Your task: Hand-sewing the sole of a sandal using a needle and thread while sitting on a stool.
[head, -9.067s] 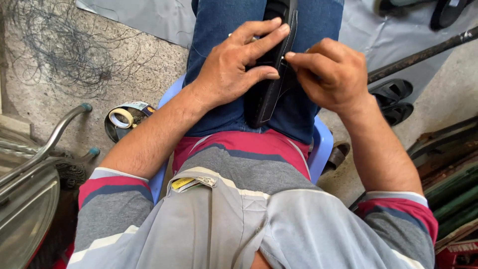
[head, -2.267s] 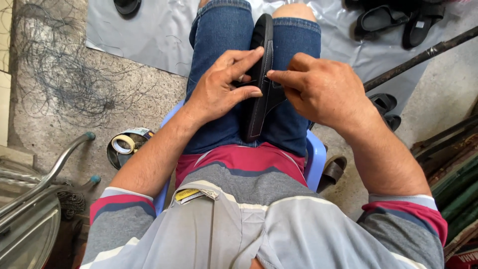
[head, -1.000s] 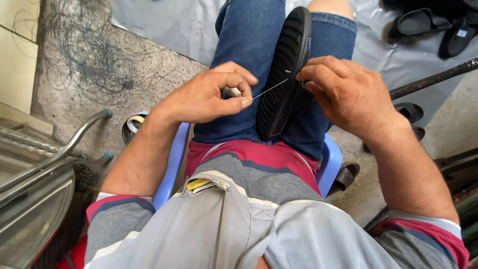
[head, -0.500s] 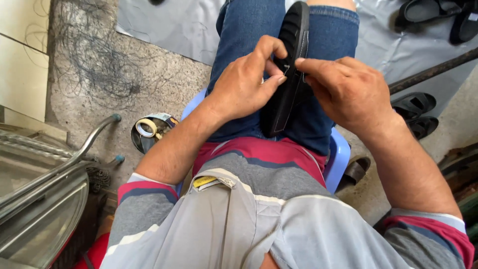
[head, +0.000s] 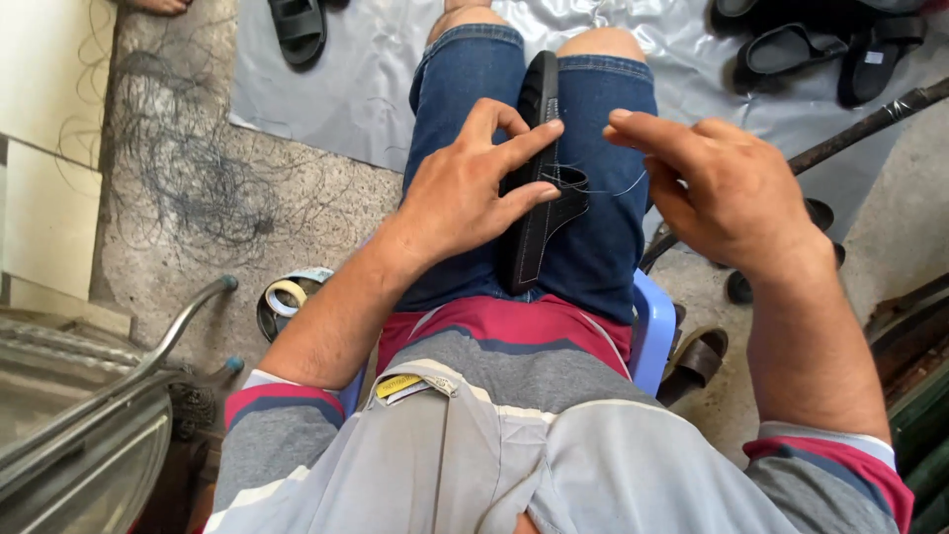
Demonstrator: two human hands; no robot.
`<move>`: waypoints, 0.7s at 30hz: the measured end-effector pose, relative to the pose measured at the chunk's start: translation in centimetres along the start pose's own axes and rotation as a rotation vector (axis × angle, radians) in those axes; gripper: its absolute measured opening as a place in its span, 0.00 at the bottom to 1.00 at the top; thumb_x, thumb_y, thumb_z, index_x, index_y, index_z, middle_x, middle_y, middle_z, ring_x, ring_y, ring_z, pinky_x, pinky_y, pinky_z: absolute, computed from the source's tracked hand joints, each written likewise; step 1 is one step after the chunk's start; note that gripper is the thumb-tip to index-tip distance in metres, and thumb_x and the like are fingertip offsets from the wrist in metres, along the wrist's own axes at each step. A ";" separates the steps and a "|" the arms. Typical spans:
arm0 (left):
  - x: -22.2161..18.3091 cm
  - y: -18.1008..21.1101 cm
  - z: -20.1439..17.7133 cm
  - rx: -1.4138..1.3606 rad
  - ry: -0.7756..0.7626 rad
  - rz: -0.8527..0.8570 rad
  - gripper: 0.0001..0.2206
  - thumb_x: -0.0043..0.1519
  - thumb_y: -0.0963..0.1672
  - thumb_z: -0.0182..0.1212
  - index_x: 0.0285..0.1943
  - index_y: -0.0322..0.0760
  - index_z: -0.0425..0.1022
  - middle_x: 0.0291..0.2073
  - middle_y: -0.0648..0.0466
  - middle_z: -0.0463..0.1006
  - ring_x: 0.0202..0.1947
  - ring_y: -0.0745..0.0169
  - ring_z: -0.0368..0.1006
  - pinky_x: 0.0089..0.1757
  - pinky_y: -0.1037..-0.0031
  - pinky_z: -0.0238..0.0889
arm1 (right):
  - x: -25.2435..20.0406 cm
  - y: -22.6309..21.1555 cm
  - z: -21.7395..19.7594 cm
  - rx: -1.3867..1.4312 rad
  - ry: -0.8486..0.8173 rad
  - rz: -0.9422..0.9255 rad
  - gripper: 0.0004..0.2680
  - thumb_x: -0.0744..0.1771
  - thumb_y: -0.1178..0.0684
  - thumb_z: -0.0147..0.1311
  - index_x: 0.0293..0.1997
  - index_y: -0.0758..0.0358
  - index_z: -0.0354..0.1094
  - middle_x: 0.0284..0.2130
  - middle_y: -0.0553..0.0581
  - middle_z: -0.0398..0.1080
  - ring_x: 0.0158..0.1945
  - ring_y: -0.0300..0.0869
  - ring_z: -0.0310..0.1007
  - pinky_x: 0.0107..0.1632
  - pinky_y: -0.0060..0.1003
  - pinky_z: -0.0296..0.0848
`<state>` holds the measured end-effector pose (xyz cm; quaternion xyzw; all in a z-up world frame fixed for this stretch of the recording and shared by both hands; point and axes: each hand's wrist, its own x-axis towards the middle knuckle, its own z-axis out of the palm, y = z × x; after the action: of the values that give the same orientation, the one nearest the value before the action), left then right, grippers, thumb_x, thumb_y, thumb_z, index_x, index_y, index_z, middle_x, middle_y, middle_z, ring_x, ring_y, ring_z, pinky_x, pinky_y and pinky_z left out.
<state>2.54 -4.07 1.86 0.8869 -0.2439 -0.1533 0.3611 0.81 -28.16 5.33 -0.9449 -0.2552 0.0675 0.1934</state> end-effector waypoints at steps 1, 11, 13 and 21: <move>0.2 0.1 0.6 0.009 0.001 0.012 0.23 0.56 0.50 0.60 0.59 0.49 0.62 0.45 0.54 0.61 0.33 0.54 0.71 0.25 0.57 0.67 | -0.1 0.2 0.0 -0.004 0.014 0.003 0.19 0.63 0.64 0.46 0.61 0.55 0.59 0.47 0.44 0.70 0.30 0.46 0.63 0.33 0.42 0.66; -0.7 0.2 1.9 -0.201 0.300 0.024 0.06 0.56 0.47 0.55 0.39 0.51 0.75 0.36 0.58 0.66 0.38 0.65 0.70 0.41 0.75 0.63 | 0.8 0.6 1.3 0.290 -0.200 0.132 0.21 0.58 0.51 0.54 0.57 0.45 0.59 0.31 0.50 0.73 0.33 0.41 0.72 0.38 0.35 0.67; -1.3 -0.1 2.3 -0.239 0.320 0.033 0.06 0.57 0.47 0.55 0.39 0.50 0.75 0.36 0.58 0.67 0.39 0.67 0.70 0.44 0.77 0.62 | 1.0 0.2 3.1 0.332 -0.283 0.270 0.25 0.55 0.45 0.60 0.58 0.38 0.59 0.23 0.46 0.75 0.28 0.33 0.74 0.37 0.29 0.69; -2.5 -0.7 2.7 -0.376 0.383 -0.047 0.04 0.56 0.46 0.58 0.37 0.48 0.75 0.33 0.59 0.67 0.36 0.69 0.68 0.42 0.79 0.62 | 1.2 -2.5 5.2 0.544 0.191 0.580 0.06 0.61 0.51 0.56 0.37 0.53 0.76 0.27 0.45 0.74 0.32 0.30 0.64 0.37 0.26 0.60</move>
<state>-0.52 -3.78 -0.23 0.8224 -0.1178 -0.0339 0.5555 -0.48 -23.83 1.55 -0.8941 0.0681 0.0960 0.4321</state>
